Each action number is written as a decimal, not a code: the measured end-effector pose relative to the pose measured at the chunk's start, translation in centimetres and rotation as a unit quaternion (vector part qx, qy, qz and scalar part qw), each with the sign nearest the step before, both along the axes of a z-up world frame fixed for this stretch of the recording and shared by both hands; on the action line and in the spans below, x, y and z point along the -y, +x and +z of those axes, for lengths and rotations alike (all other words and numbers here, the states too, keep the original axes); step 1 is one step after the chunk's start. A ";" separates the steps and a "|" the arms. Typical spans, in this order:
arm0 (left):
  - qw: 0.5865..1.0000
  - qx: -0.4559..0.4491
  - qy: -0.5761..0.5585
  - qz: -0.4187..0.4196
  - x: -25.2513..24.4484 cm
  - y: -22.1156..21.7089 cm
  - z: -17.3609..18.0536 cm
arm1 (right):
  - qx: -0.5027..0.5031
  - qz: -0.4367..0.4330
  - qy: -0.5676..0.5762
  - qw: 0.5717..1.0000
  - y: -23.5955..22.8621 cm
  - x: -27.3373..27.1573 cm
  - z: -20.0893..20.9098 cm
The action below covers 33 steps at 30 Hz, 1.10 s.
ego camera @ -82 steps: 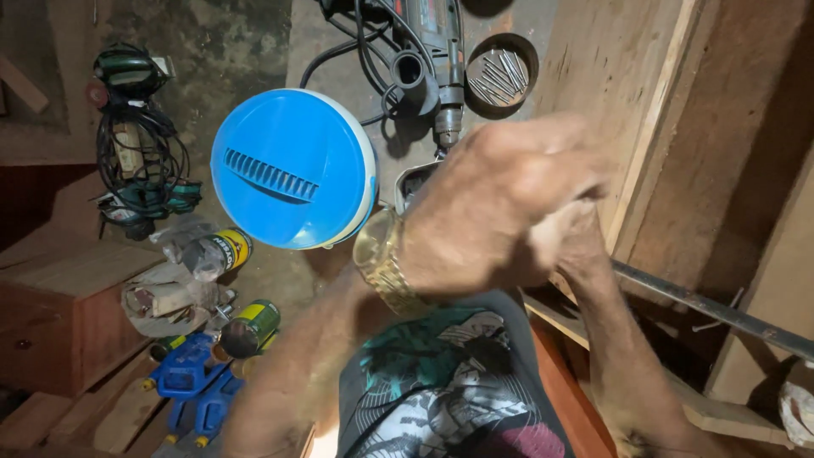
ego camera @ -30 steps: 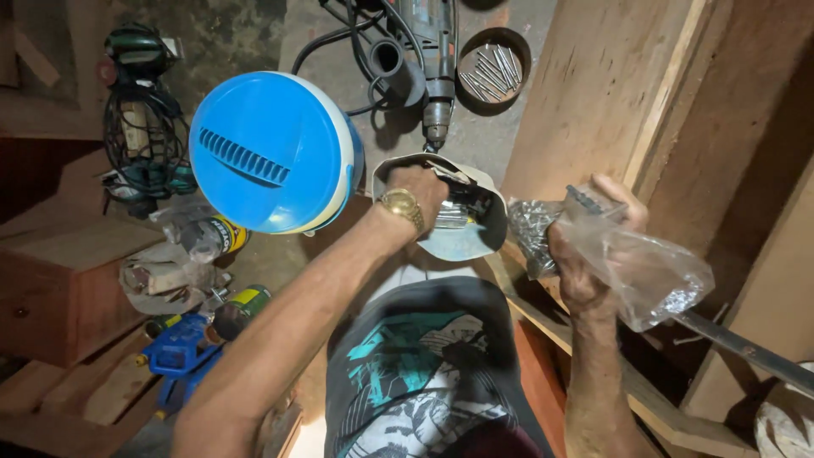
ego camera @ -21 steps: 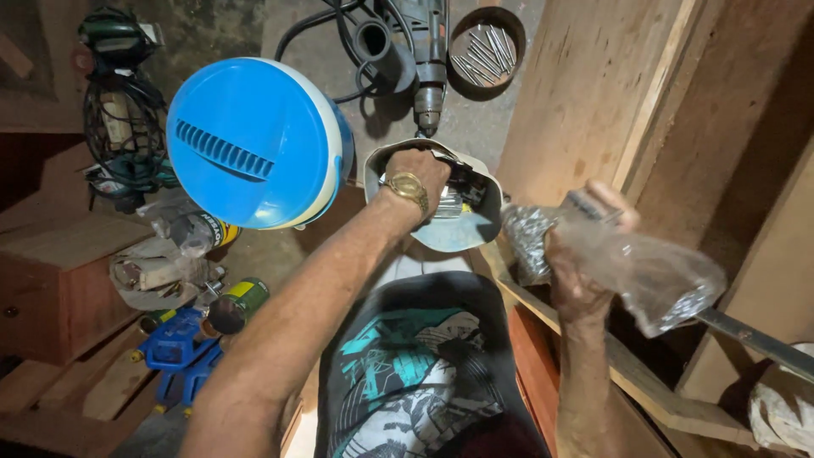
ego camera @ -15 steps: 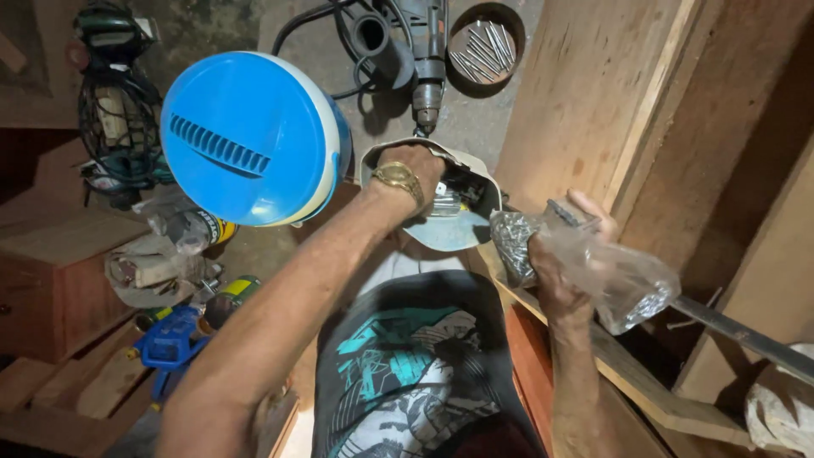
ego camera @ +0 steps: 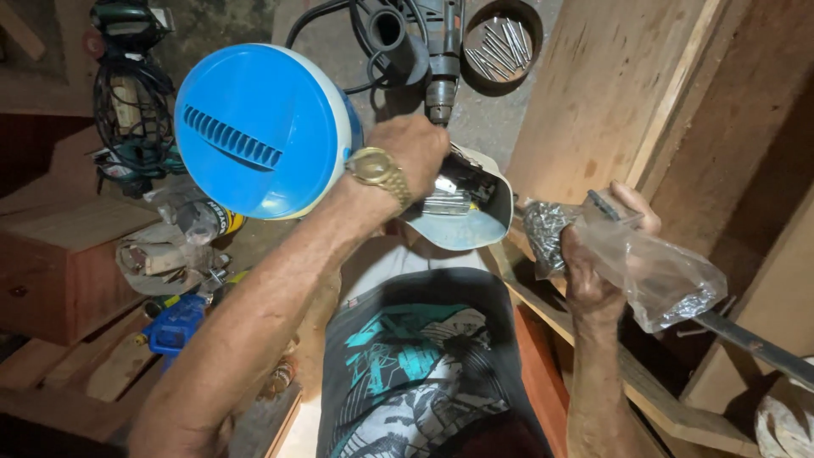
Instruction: Searching for and organizing various metal brackets and hardware into a container.
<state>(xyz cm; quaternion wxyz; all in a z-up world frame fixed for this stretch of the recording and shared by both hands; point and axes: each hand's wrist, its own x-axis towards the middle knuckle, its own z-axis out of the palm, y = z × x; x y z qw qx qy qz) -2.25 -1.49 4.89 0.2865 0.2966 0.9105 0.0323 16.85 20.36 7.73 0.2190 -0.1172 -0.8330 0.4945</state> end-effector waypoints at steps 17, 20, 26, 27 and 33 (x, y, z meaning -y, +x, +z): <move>0.933 -0.242 0.242 -0.107 2.2 2.0 -0.6 | -0.040 0.153 -0.119 0.980 -0.4 -1.2 -3.7; 0.915 -0.317 0.220 -0.115 0.4 3.3 -3.1 | 0.069 0.008 -0.184 0.981 -1.5 5.1 4.6; 0.913 -0.323 0.190 -0.163 0.7 4.7 -1.7 | -0.074 0.083 -0.013 0.994 -0.6 1.5 -1.6; 0.929 -0.288 0.193 -0.129 1.5 4.3 0.6 | -0.045 0.086 0.166 0.981 0.6 0.1 -3.2; 0.958 -0.202 0.204 -0.001 6.7 3.8 11.3 | -0.022 0.104 -0.284 0.953 -0.7 1.5 -1.1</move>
